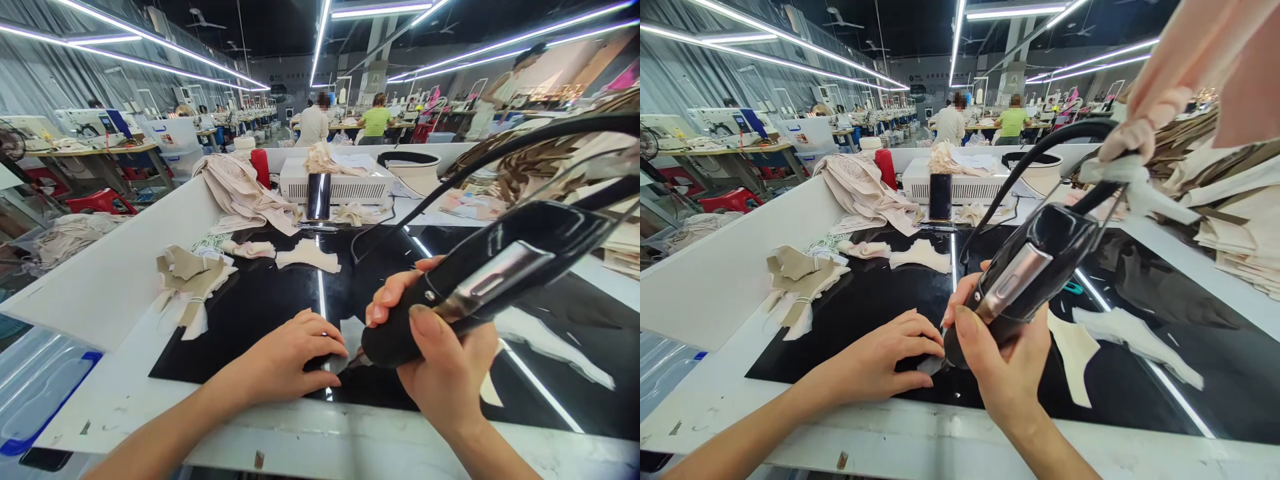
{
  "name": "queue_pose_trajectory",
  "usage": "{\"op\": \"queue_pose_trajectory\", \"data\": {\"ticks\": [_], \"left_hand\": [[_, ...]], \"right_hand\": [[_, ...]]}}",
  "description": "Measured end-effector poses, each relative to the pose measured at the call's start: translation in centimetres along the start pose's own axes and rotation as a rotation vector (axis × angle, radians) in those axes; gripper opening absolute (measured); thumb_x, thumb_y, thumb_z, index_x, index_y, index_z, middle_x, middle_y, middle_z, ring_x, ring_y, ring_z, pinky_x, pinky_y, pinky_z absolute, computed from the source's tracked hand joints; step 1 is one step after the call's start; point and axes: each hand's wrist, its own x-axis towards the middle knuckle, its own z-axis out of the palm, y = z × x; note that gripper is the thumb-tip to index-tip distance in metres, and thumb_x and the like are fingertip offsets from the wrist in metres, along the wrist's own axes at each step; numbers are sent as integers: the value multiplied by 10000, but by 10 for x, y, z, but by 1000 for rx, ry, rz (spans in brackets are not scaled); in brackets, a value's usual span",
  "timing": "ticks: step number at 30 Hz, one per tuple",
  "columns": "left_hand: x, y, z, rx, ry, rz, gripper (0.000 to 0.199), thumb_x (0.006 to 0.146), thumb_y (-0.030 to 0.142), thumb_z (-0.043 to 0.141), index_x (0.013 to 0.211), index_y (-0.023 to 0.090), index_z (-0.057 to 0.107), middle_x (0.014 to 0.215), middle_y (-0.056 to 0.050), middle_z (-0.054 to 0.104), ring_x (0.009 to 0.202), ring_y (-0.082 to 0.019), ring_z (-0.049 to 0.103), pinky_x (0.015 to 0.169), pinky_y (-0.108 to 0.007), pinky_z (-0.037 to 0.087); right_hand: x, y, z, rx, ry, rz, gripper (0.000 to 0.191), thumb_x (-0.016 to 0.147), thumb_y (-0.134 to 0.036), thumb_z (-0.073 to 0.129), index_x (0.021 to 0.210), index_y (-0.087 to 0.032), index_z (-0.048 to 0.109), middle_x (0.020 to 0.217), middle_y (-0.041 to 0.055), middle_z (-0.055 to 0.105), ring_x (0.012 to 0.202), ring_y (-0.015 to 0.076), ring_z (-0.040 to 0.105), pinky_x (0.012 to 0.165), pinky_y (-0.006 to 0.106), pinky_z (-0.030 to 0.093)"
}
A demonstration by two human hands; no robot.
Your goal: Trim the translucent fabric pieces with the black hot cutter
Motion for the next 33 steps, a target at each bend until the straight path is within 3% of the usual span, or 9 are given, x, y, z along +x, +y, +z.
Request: {"op": "queue_pose_trajectory", "data": {"ticks": [9,15,20,22,28,33], "left_hand": [[1,1,-2,19,-3,7,195,866,230,870,1032,209,768,1239,-70,725,1150,-251,624,1048,-407,506],[2,1,-1,23,3,18,208,864,239,876,1036,200,767,1227,-71,724,1146,-241,630,1063,-390,493],[-1,4,-1,68,18,-2,180,918,343,830,1023,207,777,1070,-43,732,1015,-209,686,1226,-479,359],[-1,5,0,78,32,1,166,945,352,798,1018,205,772,1094,-50,732,1030,-210,693,1261,-507,315],[6,5,9,139,-71,11,432,985,406,743,1375,237,665,1470,-95,652,1387,-304,577,1290,-624,242],[9,3,13,191,-142,-43,564,970,448,750,1472,235,603,1528,-95,614,1448,-332,526,1267,-671,275]], "right_hand": [[-6,6,9,30,-45,6,380,884,-359,837,1152,-283,577,824,-36,677,624,140,652,596,296,590],[-7,4,7,30,-61,33,356,905,-342,815,1170,-290,584,850,-35,685,640,136,656,589,287,585],[3,-6,-7,-49,4,-10,384,863,-384,853,1140,-292,604,820,-36,681,625,153,646,558,303,555],[9,-10,-14,-86,58,-43,377,855,-376,856,1129,-288,614,802,-36,674,625,162,639,567,320,559],[19,-8,-26,-114,132,-100,366,846,-345,855,1119,-274,622,801,-39,683,623,157,634,589,318,563],[18,1,-26,-116,112,-99,352,885,-343,828,1147,-295,599,836,-52,687,636,144,646,621,311,570]]}}
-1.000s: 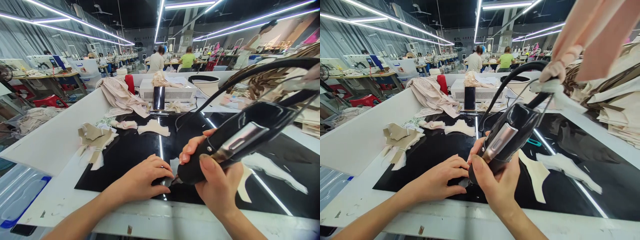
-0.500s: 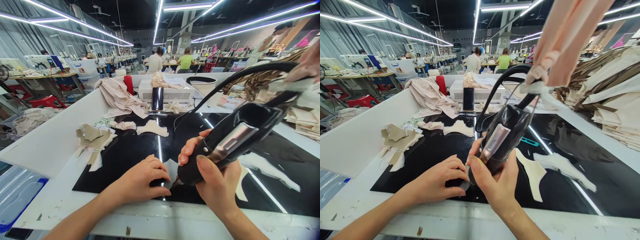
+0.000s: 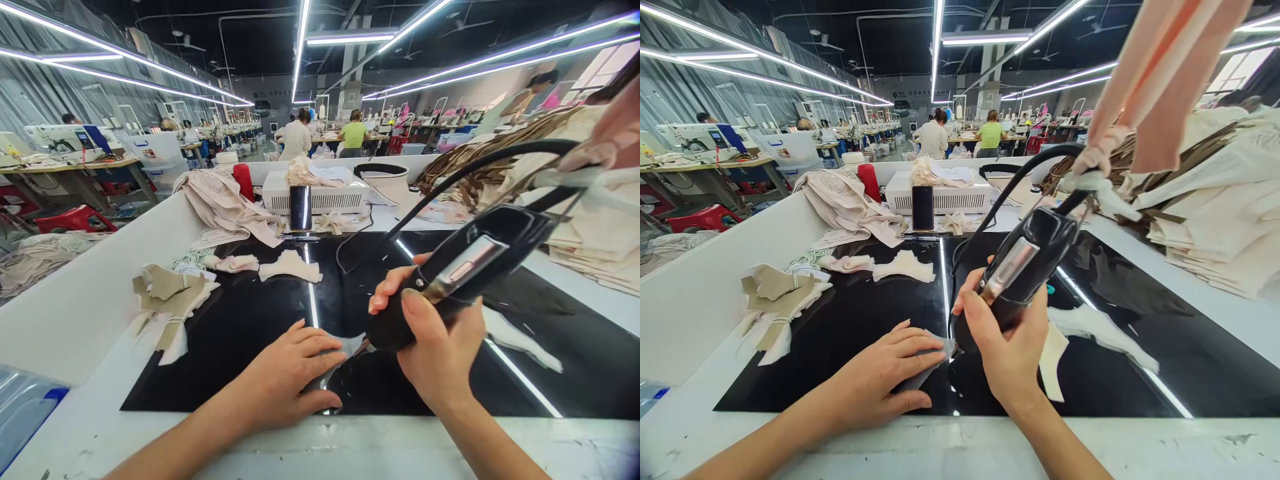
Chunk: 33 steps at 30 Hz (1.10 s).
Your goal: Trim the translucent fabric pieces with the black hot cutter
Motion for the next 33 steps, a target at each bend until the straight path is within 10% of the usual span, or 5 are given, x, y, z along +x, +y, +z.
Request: {"op": "queue_pose_trajectory", "data": {"ticks": [33], "left_hand": [[-1,4,-3,-18,-37,-41,537,968,404,756,1466,256,617,1518,-85,616,1446,-332,519,1276,-674,254]], "right_hand": [[11,9,-13,-61,48,-94,308,882,-297,813,1104,-274,600,804,-58,693,624,148,644,609,311,567]]}}
